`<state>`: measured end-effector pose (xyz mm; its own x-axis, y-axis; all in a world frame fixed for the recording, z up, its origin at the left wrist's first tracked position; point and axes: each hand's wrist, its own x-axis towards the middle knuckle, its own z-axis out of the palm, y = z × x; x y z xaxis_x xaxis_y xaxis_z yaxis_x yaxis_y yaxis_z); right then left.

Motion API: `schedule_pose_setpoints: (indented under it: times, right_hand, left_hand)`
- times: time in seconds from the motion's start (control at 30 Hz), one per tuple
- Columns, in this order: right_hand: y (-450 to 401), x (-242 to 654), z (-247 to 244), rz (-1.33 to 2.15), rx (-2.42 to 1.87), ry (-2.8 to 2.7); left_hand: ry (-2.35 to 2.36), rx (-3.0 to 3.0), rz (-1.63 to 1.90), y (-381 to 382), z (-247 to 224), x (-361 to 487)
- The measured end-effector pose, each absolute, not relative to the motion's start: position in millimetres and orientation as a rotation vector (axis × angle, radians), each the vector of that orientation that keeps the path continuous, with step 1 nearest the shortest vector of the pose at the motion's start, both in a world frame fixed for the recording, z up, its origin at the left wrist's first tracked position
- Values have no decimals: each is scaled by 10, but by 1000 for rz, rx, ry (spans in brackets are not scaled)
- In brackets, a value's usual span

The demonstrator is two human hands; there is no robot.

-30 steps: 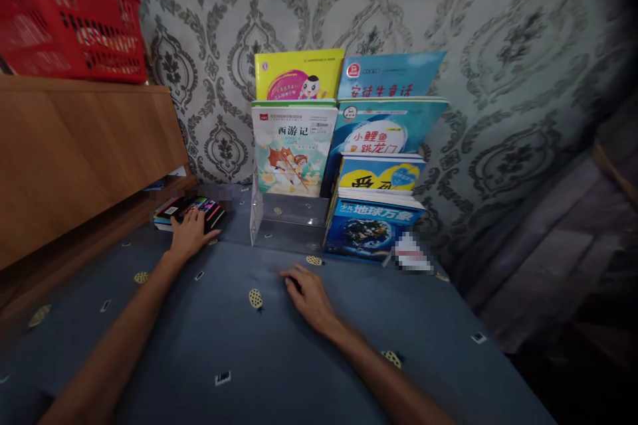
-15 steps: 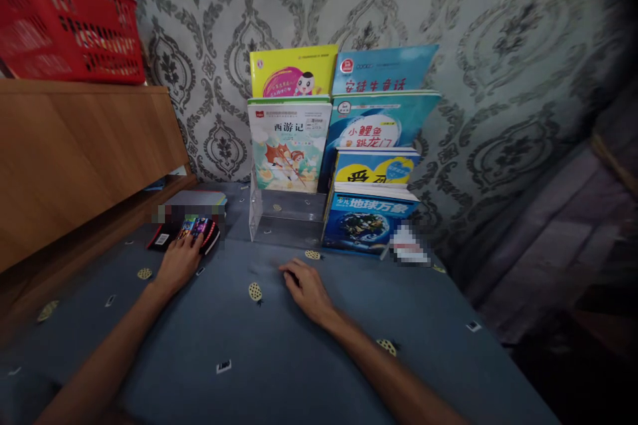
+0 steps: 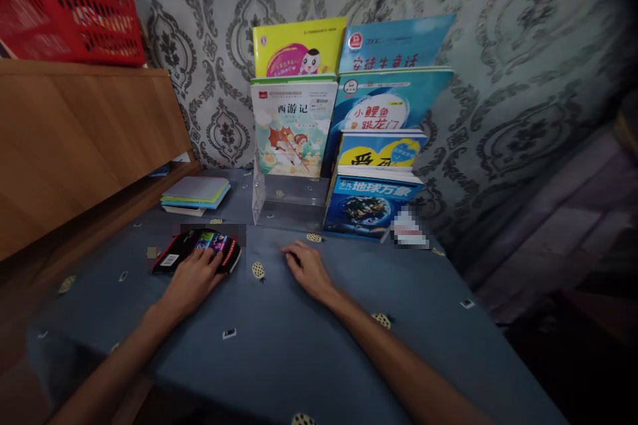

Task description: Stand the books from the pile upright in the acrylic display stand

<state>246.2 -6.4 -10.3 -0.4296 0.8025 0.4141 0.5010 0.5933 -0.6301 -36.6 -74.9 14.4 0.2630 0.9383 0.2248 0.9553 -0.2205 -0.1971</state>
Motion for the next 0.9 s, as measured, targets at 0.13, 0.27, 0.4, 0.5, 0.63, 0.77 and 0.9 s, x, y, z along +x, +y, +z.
schedule_pose_setpoints:
  times: [0.13, 0.27, 0.4, 0.5, 0.63, 0.77, 0.9]
  right_hand:
    - [-65, 2471, -127, 539, -1015, -2104]
    - [-100, 2470, -98, 512, -881, -2056]
    - [-139, 2469, -60, 504, -800, -2032]
    - [-143, 2474, -65, 523, -795, -2044]
    - [-129, 2482, -96, 543, -857, -2106]
    - [-125, 2481, -122, 528, -891, -2150]
    - [-130, 2481, -128, 504, -880, -2186]
  left_hand:
    - [-1561, -2394, -299, -890, 38, -93]
    - [-1413, -2466, -357, -982, -6, 212]
    - [-1273, -2543, -330, -1081, 20, 538]
    - [-1098, -2605, -320, -1138, 57, 730]
    - [-1063, -2693, -302, -1031, 119, 766]
    - [-1249, -2603, -299, -753, 152, 491]
    - [-1489, -2428, -252, -568, 139, 112]
